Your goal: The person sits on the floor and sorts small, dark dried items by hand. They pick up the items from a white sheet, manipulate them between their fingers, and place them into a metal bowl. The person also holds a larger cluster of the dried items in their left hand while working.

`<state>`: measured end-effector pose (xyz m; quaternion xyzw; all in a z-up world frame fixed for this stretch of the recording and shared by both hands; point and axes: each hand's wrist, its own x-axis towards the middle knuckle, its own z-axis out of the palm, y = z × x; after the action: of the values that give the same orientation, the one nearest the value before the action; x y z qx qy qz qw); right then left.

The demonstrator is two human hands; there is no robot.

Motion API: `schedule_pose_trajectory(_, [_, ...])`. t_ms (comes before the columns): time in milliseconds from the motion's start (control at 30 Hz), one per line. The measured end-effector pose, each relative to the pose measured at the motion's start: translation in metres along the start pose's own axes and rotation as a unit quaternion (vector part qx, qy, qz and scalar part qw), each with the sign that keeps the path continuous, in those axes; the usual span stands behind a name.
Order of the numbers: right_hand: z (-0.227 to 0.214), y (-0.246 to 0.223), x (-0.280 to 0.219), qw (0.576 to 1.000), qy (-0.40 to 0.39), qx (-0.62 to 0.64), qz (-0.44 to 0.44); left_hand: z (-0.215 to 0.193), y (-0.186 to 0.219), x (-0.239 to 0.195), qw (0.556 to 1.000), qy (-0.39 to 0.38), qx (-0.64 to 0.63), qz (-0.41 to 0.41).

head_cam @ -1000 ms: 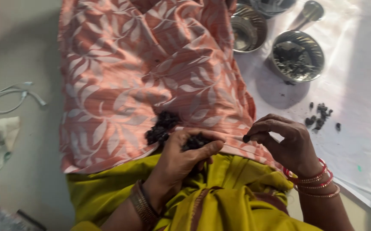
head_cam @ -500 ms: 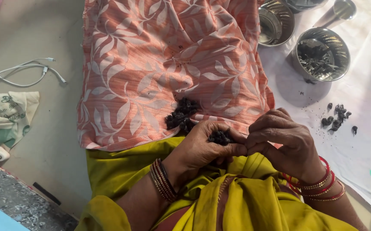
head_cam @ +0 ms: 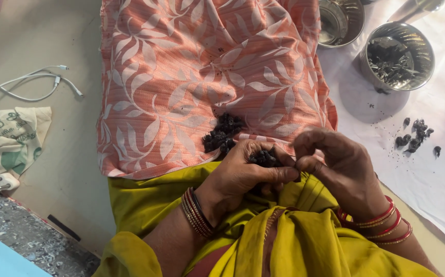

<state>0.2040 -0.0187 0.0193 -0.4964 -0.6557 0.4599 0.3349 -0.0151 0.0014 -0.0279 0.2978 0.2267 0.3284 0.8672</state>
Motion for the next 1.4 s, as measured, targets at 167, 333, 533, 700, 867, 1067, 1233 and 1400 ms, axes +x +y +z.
schedule_pose_trajectory(167, [0.000,-0.028,0.013,0.988,-0.053,0.125,0.068,0.006,0.014,0.000,0.997,0.055,-0.053,0.006])
schedule_pose_trajectory(333, [-0.018,0.013,0.000,0.971,-0.103,0.135,0.168,0.002,0.013,-0.003,0.991,0.107,-0.079,-0.002])
schedule_pose_trajectory(533, [-0.007,-0.011,0.008,0.973,-0.006,0.119,0.199,0.008,0.009,0.005,0.988,0.113,-0.099,0.030])
schedule_pose_trajectory(700, [0.005,-0.006,0.006,0.986,0.097,-0.095,0.094,0.010,0.000,0.009,0.982,0.170,-0.036,0.079])
schedule_pose_trajectory(867, [0.015,-0.021,0.000,0.971,0.144,-0.182,0.057,0.008,0.000,0.013,0.971,0.219,-0.004,0.099])
schedule_pose_trajectory(1067, [0.013,0.000,0.002,0.996,0.003,-0.064,0.059,0.005,-0.006,0.011,0.978,0.145,-0.136,0.061])
schedule_pose_trajectory(1233, [0.005,-0.002,0.009,0.990,0.065,-0.113,0.062,0.007,-0.008,0.009,0.990,0.089,-0.096,0.059])
schedule_pose_trajectory(1400, [0.009,-0.017,0.005,0.979,0.147,-0.127,0.069,0.010,-0.006,0.017,0.977,0.189,-0.049,0.089])
